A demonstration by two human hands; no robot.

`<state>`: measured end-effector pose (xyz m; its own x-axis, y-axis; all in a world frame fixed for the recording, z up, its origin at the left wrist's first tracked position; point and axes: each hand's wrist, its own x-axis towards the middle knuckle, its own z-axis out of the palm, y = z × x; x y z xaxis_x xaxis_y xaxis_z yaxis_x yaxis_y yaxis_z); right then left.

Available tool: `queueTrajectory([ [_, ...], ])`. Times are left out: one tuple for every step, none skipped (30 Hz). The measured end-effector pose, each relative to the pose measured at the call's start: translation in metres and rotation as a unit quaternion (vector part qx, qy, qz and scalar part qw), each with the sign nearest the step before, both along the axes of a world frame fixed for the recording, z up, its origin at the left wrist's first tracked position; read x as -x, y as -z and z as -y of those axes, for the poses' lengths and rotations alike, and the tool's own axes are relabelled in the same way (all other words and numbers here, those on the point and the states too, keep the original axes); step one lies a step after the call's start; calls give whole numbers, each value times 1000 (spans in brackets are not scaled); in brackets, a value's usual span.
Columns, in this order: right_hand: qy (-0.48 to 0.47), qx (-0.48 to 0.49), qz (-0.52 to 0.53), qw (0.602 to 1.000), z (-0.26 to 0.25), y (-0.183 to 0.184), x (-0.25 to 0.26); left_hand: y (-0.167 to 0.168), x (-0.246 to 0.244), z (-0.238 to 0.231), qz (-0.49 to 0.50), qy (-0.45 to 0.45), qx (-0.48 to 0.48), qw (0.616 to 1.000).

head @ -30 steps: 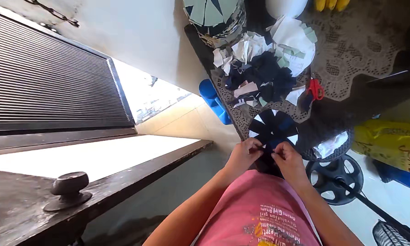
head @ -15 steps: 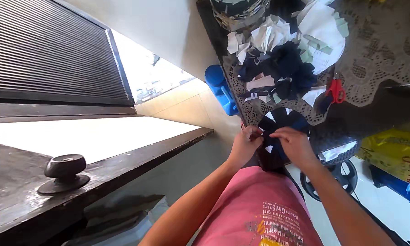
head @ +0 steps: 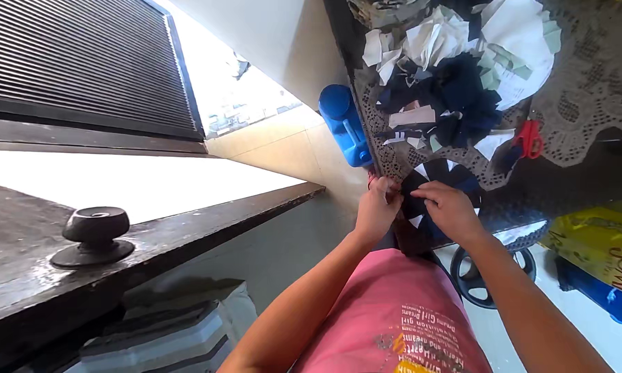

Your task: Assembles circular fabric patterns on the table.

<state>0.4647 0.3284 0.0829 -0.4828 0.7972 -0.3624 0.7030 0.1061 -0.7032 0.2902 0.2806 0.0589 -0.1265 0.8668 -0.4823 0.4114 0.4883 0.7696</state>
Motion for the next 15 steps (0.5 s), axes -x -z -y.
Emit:
queueTrajectory([
  [-9,-10,4,1000,0,1,0,1,0,2,1,-2,-5,1000],
  [-17,-18,7,1000,-1,2,-1,3,0,5,3,-4,-12,1000],
  [-23,-23,10,999,-2,2,-1,5,0,7,5,-7,-19,1000],
  [-27,-25,12,999,-2,1,-1,7,1,10,8,-14,-24,1000],
  [-30,-26,12,999,-3,1,-1,8,2,12,11,-22,-25,999],
  [-32,-30,11,999,-3,2,-1,9,4,16,14,-33,-23,999],
  [-33,-36,10,999,-3,2,-1,10,7,19,16,-46,-23,999],
  [-32,-39,9,999,-3,3,-1,10,9,22,14,-57,-23,998],
  [-32,-43,8,999,-2,4,-1,11,11,24,11,-68,-25,997],
  [-30,-46,6,998,-2,5,0,13,13,26,8,-79,-29,996],
  [-28,-48,4,998,-1,5,0,15,14,28,2,-89,-33,995],
  [-24,-50,2,998,0,6,0,17,15,29,-3,-95,-37,995],
  [-22,-50,1,999,0,7,0,18,16,29,-10,-97,-44,994],
  [-21,-51,-1,998,1,8,-1,20,16,30,-21,-95,-60,993],
  [-22,-54,-3,998,1,8,-1,22,16,30,-36,-89,-85,992],
])
